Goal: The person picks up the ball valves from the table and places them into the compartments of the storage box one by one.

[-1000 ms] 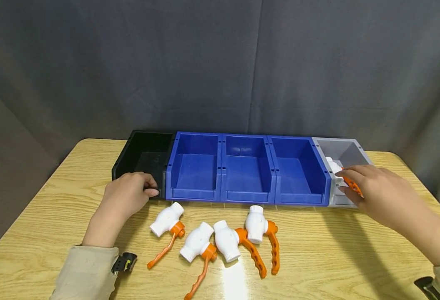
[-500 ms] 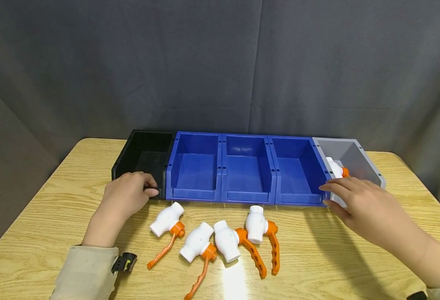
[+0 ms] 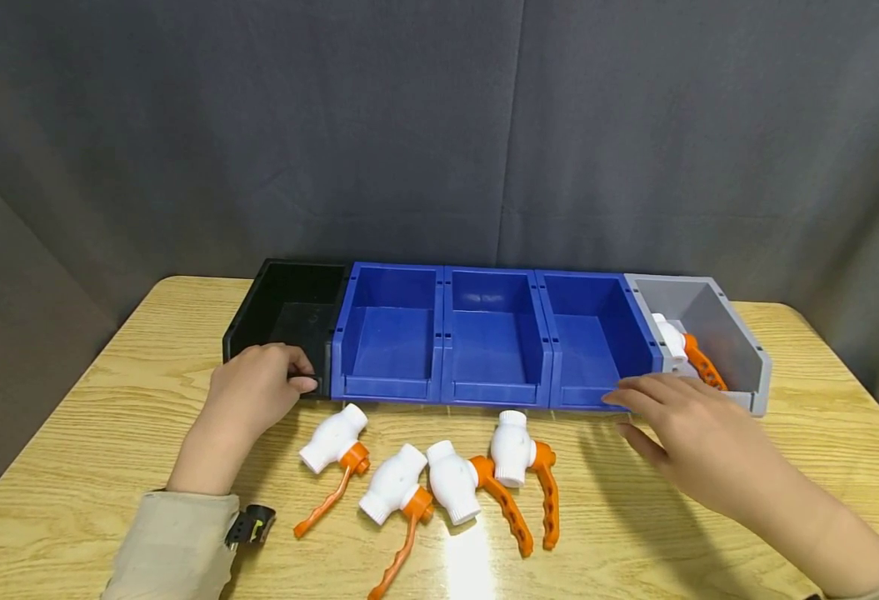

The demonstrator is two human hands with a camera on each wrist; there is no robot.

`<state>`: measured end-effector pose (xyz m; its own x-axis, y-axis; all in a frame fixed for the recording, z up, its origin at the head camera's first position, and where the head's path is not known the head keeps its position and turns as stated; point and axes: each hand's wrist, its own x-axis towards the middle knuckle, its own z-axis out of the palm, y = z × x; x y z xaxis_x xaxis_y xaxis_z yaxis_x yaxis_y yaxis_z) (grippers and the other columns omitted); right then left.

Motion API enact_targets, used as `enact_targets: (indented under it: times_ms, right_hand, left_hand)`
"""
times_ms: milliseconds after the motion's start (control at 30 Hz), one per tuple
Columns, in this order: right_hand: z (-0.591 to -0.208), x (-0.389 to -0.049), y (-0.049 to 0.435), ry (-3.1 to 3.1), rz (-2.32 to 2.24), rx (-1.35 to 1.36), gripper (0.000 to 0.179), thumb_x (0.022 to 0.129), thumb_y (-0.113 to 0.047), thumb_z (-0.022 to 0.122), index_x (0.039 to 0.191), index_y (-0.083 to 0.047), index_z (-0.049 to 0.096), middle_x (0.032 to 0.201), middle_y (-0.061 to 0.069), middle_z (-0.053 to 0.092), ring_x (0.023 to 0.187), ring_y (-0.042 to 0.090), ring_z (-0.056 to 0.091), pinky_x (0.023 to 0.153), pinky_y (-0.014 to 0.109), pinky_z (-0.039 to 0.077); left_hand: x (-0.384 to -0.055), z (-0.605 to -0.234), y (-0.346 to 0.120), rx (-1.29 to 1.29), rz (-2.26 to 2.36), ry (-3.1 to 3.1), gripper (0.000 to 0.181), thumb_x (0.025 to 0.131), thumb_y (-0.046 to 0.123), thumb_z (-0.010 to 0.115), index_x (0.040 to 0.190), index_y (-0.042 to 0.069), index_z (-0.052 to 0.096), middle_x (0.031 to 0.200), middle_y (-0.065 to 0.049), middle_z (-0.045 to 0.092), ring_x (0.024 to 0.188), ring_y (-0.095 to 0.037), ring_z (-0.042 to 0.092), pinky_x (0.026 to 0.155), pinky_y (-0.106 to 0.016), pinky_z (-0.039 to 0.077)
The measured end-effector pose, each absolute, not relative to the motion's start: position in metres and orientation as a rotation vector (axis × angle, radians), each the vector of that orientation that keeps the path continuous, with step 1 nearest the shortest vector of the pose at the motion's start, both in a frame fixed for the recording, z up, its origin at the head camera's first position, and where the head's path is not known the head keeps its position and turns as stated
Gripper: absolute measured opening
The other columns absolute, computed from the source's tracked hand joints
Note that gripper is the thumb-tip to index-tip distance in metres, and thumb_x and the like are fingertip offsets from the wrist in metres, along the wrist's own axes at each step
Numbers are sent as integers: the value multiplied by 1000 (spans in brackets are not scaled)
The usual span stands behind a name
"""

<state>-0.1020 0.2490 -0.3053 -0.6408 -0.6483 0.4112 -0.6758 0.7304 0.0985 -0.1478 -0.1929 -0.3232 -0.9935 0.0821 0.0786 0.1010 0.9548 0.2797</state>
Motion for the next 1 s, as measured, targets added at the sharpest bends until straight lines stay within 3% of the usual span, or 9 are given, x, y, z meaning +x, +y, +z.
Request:
enact_targets:
  times_ms: [533,633,733,800,1000]
  right_hand:
    - [-308,-95,234,-2516,101,1050,34,76,-12,78,109,-10,70,108,5,69,98,26,66,82,46,54]
    - [-311,-95,235,-2503,107,1058,24,88,-21,69,109,-9,70,107,5,69,97,26,66,82,46,53]
    - [-312,-94,237,-2490,118,1062,27,98,-30,55,108,-9,70,106,5,69,96,26,66,82,45,53]
    - [-313,-94,237,-2488,120,1063,26,97,-29,57,108,-9,70,105,4,69,95,25,66,81,44,54]
    - [-312,-94,235,-2498,115,1061,28,81,-16,73,108,-8,70,104,4,69,94,24,66,80,43,54]
  left_hand:
    - [-148,-321,-193,-46,-515,-3064,12,88,21,76,90,9,76,92,-11,71,82,-32,64,65,-48,50]
    - [-149,-321,-193,-37,-522,-3075,11,88,21,75,88,10,75,91,-11,71,81,-30,63,64,-48,49]
    - [-149,-320,-193,-33,-524,-3076,10,87,20,75,87,10,75,90,-11,71,79,-30,63,64,-48,49]
    - [-149,-320,-192,-27,-523,-3076,11,87,20,76,88,9,76,90,-12,71,79,-30,62,64,-48,49]
    - [-148,-320,-189,-34,-502,-3051,13,87,20,76,90,7,75,89,-13,71,79,-33,64,61,-49,49]
